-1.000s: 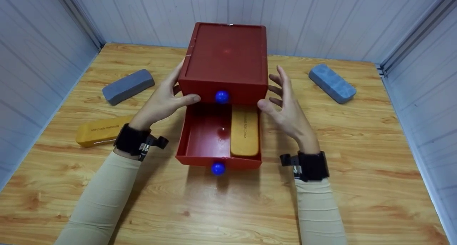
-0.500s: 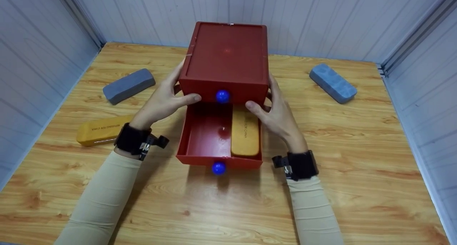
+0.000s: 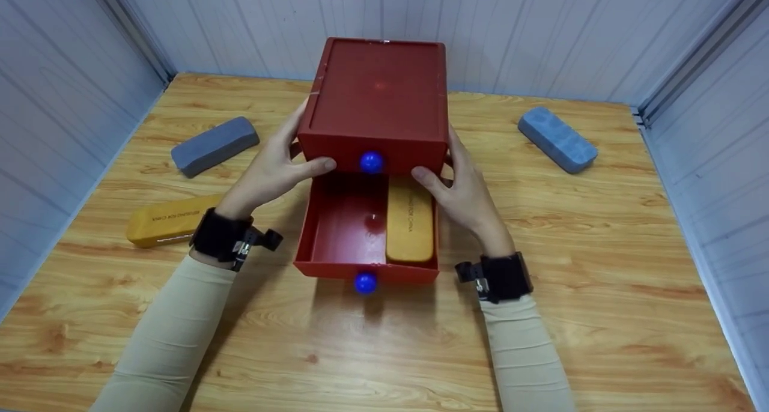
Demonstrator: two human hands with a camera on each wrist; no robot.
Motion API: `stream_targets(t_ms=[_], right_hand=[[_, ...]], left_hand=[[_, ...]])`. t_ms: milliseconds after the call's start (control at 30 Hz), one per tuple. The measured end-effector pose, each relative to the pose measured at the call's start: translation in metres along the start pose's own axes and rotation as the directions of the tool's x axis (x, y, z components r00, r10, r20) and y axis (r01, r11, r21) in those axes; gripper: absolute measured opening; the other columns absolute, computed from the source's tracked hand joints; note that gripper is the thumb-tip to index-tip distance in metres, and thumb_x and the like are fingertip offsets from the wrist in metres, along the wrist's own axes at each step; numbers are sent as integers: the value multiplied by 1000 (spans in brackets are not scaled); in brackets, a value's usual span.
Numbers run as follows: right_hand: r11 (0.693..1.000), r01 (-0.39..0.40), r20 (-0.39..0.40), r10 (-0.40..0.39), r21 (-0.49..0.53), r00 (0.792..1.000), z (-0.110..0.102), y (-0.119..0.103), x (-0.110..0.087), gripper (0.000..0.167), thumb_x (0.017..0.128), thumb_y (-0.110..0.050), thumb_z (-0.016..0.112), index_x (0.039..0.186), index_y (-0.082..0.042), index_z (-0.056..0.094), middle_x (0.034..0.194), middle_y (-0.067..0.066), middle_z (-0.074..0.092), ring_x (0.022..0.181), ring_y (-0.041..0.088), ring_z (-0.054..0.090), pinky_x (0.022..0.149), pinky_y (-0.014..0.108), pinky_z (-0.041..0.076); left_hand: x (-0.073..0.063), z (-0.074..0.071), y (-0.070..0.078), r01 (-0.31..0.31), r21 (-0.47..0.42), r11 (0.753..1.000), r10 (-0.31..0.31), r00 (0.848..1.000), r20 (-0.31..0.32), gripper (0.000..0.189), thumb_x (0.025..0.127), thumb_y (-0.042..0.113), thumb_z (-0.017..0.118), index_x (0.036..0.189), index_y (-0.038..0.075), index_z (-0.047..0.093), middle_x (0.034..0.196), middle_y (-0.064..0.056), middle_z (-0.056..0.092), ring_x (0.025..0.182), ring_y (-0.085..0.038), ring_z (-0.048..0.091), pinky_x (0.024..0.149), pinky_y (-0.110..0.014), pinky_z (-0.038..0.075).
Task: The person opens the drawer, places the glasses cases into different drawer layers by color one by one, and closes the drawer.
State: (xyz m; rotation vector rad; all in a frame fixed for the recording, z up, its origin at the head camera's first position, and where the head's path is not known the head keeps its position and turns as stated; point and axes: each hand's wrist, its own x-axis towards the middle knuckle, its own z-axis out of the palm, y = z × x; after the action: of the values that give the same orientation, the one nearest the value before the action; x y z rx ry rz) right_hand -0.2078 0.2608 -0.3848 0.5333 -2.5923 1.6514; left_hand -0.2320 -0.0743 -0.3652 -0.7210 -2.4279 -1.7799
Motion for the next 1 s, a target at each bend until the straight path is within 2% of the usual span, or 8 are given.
stream_targets(t_ms=[167, 267, 367, 467, 667, 833, 1000], right_hand=[[1000, 13, 2, -13, 2, 1000, 0, 2, -2, 56, 109, -23, 62, 160, -13, 41, 151, 8, 52, 133, 22, 54, 97, 20, 54], [1000, 20, 2, -20, 1, 1000, 0, 3, -2, 56, 109, -23, 62, 160, -14, 41, 152, 8, 52, 134, 23, 53, 98, 21, 54], [1000, 21, 10, -21, 1, 1000, 0, 3, 0, 57, 109, -25, 62, 161, -14, 40, 152, 7, 52, 135, 22, 53, 100, 23, 53], [1000, 21, 17, -21, 5, 1000, 0, 2, 1, 58, 110, -26, 61, 161, -15, 39, 153, 7, 50, 136, 23, 52, 102, 25, 53], [999, 16, 23, -17, 29, 1000, 1, 2, 1, 58, 110, -23, 60, 162, -16, 37, 154, 5, 49, 138, 22, 51, 102, 25, 52], [999, 17, 25, -18, 46, 1000, 2, 1, 1, 57, 110, -20, 60, 162, -14, 37, 152, 3, 50, 136, 19, 51, 102, 25, 52], [997, 28, 27, -30, 67, 999, 3, 1, 1, 56, 110, -18, 59, 162, -15, 37, 152, 3, 50, 135, 19, 51, 102, 26, 52]], left_hand=[[-2, -2, 1, -7, 23, 1000, 6, 1000, 25, 109, 89, 36, 89, 172, 28, 18, 167, -6, 35, 147, -14, 46, 117, -27, 44], [-2, -8, 3, -27, 84, 996, 22, 998, 56, 108, 90, 39, 88, 172, 29, 17, 168, -4, 37, 149, -12, 43, 118, -26, 42], [-5, -18, 6, -20, 183, 983, 5, 996, 85, 106, 91, 44, 85, 172, 32, 16, 168, -1, 38, 148, -12, 44, 119, -29, 42], [-11, -30, 11, -20, 302, 953, -15, 993, 113, 103, 94, 50, 80, 172, 33, 15, 168, -1, 40, 145, -20, 49, 118, -39, 44], [-28, -56, 10, -93, 502, 860, 9, 986, 168, 93, 97, 47, 77, 171, 26, 24, 162, -9, 48, 139, -30, 56, 114, -52, 47], [-49, -86, 0, -110, 597, 795, -14, 980, 199, 88, 98, 45, 77, 169, 21, 32, 157, -15, 53, 134, -34, 57, 109, -59, 48], [-77, -119, -15, -61, 663, 746, -87, 978, 187, 86, 98, 44, 78, 169, 24, 33, 153, -18, 54, 131, -37, 58, 104, -61, 51]])
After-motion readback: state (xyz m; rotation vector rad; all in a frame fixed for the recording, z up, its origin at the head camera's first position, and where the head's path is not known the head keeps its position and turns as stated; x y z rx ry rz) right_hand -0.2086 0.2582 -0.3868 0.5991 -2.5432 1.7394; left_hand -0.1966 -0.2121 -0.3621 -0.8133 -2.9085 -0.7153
